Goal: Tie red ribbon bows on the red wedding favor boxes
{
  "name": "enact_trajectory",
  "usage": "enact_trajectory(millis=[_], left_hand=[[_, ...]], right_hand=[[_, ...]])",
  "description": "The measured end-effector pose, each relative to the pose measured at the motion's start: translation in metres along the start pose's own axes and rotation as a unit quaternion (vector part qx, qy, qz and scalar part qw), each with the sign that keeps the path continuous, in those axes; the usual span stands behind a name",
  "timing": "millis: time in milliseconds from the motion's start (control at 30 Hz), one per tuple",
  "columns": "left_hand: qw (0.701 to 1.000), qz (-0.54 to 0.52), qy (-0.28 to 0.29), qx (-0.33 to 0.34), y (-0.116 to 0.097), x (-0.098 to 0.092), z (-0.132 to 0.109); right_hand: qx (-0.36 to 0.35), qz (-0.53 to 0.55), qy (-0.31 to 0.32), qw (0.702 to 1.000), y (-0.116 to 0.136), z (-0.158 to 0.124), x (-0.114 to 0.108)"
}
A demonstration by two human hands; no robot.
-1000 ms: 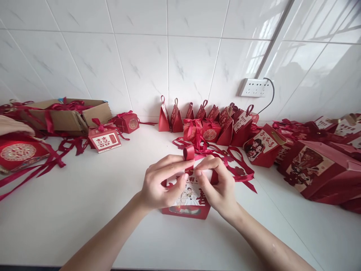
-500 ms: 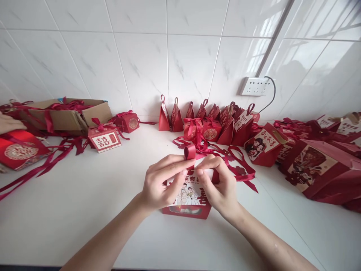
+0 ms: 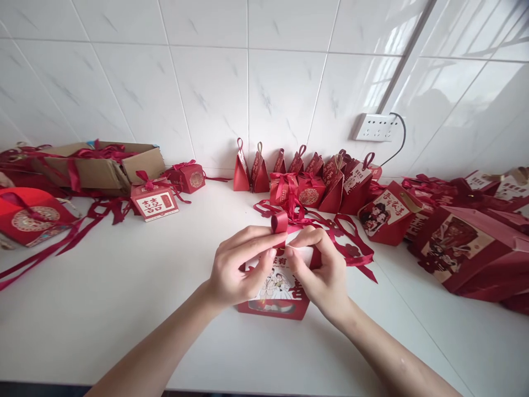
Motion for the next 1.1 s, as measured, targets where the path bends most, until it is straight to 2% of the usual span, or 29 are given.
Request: enact_trajectory(millis=[333, 1100], left_hand=[[1.000, 0.011, 0.002, -0.015, 0.0004, 0.0003, -0.0005], [0.999, -0.031, -0.035, -0.012, -0.0024, 0.0005, 0.0001]], right_hand=[[-0.001, 0.001, 0.005, 1.000, -0.0006, -0.0003, -0.0008], [-0.014, -0.015, -0.002, 1.000, 0.0009, -0.0023, -0.0009]])
Point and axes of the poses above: each hand's wrist, its own z-axis towards the middle knuckle, its own x-axis out of the palm, y = z × x, the point moved 6 cm from there along z, towards the middle knuckle, and after that the axes turned 6 degrees about z, right-handed, at the moved point
